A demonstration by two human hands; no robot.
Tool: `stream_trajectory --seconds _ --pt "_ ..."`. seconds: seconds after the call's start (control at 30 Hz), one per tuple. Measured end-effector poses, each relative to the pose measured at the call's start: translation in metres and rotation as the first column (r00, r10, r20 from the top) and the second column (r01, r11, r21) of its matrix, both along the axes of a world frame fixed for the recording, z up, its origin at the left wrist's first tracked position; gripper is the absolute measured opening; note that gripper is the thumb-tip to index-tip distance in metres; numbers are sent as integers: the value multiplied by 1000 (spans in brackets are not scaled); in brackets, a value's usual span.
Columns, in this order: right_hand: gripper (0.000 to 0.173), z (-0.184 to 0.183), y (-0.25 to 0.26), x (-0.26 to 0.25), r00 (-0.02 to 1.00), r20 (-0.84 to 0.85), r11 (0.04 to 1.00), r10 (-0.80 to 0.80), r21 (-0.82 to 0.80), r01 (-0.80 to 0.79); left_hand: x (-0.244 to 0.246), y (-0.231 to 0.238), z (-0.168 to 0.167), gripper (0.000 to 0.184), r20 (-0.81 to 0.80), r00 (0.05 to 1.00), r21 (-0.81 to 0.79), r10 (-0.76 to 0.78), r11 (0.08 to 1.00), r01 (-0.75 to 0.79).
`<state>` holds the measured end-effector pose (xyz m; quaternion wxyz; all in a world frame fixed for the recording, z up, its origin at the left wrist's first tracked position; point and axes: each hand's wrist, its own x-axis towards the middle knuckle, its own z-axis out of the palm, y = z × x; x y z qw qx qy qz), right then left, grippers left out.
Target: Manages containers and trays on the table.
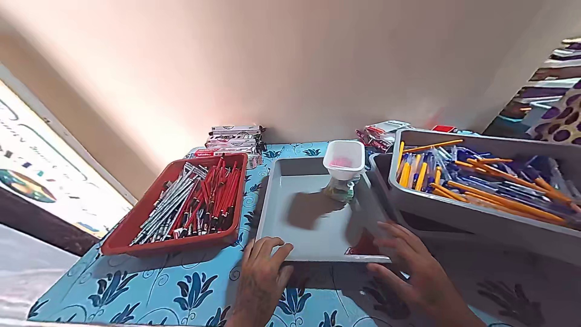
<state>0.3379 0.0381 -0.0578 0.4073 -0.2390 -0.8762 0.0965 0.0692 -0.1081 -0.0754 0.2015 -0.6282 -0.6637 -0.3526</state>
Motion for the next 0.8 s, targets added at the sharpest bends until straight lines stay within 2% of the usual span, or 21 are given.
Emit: stream_trajectory --seconds 0.13,0.2,0.27,0.37,0.5,0.8 --pt "78 -10 -10 6 997 17 997 -79 -13 79 -3 16 2 26 58 998 -17 34 999 -33" --pt "84 -15 -18 18 996 40 994 -74 -73 77 -5 24 5 23 80 996 -41 39 999 -36" --pt "84 -11 -26 28 987 143 980 -76 -170 101 -6 32 10 23 99 994 -72 43 997 -36" --pt "73 -11 -27 30 962 265 976 -61 -186 113 -11 48 15 22 95 994 -134 48 990 -35" --pt "46 -16 -24 30 949 314 990 -14 -129 57 -18 73 21 22 91 994 -207 64 977 -44" --pt "40 -25 -23 31 964 266 997 -12 -70 32 -23 132 30 22 77 990 -307 116 948 -87"
